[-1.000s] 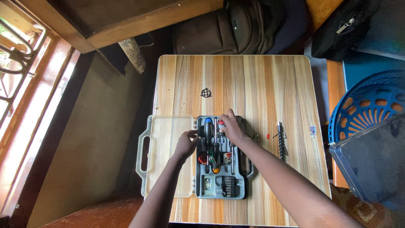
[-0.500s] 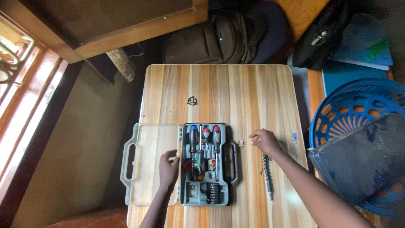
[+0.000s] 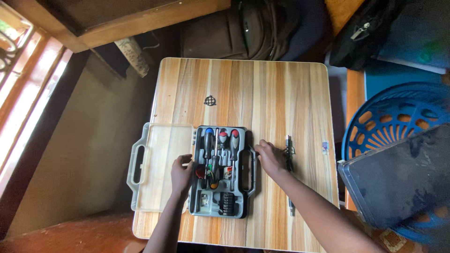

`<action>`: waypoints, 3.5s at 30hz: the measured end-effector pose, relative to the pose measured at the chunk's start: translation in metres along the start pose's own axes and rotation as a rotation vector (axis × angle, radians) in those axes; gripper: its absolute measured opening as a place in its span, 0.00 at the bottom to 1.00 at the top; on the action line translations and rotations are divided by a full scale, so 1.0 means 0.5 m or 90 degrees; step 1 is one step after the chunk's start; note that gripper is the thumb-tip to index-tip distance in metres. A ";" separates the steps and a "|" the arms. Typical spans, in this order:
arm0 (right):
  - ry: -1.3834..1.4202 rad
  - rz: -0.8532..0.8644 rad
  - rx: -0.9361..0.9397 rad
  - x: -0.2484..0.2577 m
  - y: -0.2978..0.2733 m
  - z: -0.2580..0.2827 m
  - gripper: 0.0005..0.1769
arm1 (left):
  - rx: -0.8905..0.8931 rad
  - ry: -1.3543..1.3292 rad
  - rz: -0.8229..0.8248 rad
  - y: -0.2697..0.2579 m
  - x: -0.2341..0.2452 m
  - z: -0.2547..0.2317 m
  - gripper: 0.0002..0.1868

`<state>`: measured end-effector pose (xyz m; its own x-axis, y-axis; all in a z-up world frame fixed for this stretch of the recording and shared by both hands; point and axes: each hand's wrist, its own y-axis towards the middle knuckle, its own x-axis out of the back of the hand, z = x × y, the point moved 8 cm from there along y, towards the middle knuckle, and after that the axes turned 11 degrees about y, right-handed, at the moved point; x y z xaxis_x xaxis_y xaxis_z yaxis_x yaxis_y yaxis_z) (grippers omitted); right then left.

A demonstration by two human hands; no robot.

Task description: The person places various tools, including screwdrivers and drill bits, into a plastic toolbox on a table. The person then closes the toolbox lid.

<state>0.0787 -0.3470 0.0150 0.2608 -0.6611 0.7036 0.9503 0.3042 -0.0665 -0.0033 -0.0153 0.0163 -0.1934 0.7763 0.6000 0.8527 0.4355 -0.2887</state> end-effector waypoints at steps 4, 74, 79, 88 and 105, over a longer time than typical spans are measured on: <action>-0.100 -0.014 -0.017 -0.005 -0.004 -0.029 0.10 | 0.019 0.023 0.003 -0.007 0.001 0.015 0.14; 0.139 -0.173 -0.328 0.073 -0.081 -0.395 0.14 | -0.195 0.286 0.114 -0.124 -0.578 -0.342 0.21; 0.231 -0.156 -0.340 0.054 -0.087 -0.420 0.15 | -0.134 0.249 0.129 -0.107 -0.588 -0.327 0.22; 0.194 -0.140 -0.429 0.122 -0.129 -0.347 0.19 | -0.149 0.017 0.209 -0.099 -0.581 -0.318 0.18; 0.414 -0.008 -0.429 0.046 -0.063 -0.034 0.14 | 0.206 -0.038 0.267 -0.148 -0.052 0.100 0.09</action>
<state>0.0574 -0.3834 0.0214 0.1003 -0.9772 0.1873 0.7989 -0.0331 -0.6006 -0.0857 -0.0448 -0.0152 0.0967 0.9343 0.3431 0.6710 0.1935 -0.7158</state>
